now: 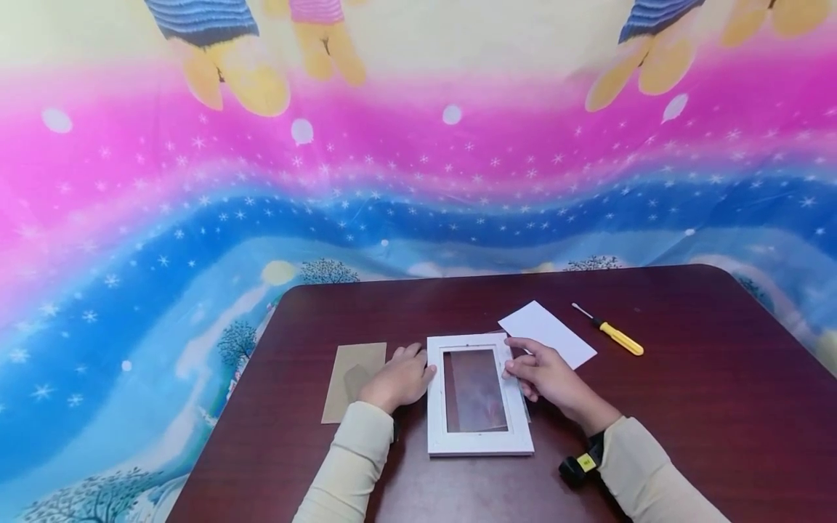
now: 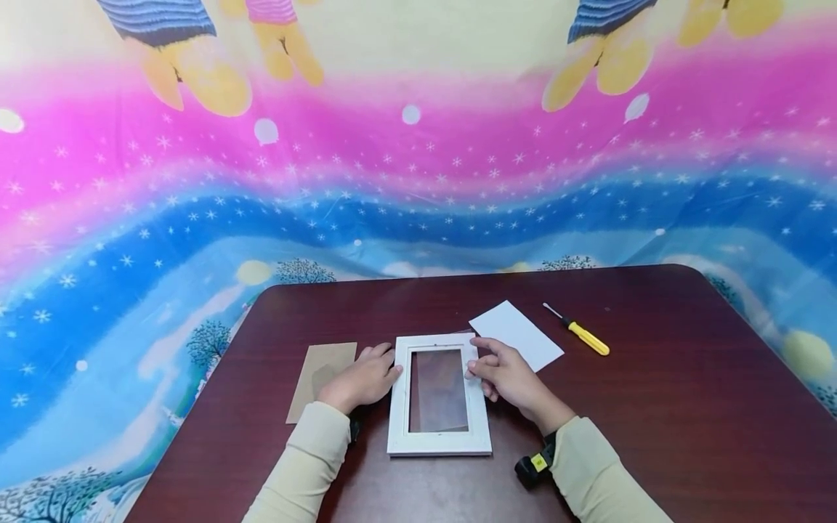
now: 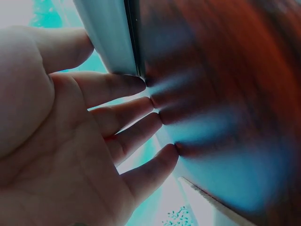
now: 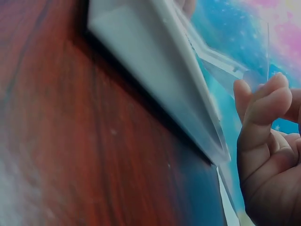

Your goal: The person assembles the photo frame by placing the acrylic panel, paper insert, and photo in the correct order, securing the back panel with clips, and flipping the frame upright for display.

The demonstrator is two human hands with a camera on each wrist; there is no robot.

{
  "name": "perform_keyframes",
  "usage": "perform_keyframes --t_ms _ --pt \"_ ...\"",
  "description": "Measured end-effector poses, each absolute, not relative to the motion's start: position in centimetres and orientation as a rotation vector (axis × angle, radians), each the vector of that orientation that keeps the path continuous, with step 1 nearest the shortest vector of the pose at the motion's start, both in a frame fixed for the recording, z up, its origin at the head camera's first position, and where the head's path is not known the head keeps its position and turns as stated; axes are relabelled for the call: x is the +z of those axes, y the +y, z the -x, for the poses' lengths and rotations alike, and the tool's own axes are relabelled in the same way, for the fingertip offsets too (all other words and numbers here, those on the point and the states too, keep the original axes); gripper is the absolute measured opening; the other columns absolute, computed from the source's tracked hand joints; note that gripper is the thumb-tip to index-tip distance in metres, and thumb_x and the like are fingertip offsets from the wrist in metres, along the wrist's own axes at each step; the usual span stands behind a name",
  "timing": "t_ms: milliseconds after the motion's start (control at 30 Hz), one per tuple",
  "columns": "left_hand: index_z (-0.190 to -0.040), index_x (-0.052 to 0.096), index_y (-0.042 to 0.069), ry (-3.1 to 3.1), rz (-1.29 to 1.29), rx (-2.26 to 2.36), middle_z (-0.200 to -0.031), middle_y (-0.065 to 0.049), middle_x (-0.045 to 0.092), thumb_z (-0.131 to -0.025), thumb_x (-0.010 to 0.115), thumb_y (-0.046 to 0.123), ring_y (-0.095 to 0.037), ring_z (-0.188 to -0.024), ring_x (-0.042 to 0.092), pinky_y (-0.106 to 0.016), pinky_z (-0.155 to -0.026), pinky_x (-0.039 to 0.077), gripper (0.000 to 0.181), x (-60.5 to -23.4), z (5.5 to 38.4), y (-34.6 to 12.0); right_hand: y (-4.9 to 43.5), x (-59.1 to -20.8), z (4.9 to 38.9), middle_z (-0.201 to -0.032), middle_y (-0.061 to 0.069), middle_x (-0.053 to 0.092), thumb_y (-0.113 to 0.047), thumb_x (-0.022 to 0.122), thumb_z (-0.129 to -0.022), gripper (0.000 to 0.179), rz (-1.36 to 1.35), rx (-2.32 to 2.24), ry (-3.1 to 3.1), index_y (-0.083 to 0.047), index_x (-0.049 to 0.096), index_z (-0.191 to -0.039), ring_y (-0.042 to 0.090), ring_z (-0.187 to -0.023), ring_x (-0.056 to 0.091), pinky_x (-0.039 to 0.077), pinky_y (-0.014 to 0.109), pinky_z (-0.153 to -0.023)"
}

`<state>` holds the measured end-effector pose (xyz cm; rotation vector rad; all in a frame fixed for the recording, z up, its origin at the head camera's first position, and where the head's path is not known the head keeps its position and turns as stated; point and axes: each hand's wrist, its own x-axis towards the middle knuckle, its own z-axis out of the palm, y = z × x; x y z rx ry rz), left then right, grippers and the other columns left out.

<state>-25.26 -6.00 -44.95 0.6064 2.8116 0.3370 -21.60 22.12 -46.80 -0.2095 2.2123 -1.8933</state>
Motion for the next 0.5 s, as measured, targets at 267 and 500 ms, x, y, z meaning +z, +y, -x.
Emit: perform_keyframes --t_ms 267,500 --pt "-0.144 0.045 0.000 2.811 -0.614 0.346 -0.153 -0.015 0.034 -0.105 0.039 0.036 -0.032 -0.140 0.029 -0.043 -0.110 0.031 0.053 -44.98 25.17 -5.96 21.58 -47.08 21.47 -0.094 0.021 0.066 -0.016 0.062 -0.097 0.059 0.184 -1.920 2.150 -0.002 0.033 -0.147 0.016 -0.053 0.050 0.047 0.028 -0.047" --pt "-0.143 0.045 0.000 2.823 -0.620 0.342 -0.152 -0.016 0.034 -0.105 0.039 0.036 -0.033 -0.139 0.030 -0.043 -0.110 0.032 0.053 -44.97 25.16 -5.93 21.18 -47.12 21.29 -0.095 0.024 0.066 -0.013 0.063 -0.096 0.062 0.192 -1.932 2.137 -0.001 0.030 -0.147 0.014 -0.053 0.051 0.048 0.028 -0.048"
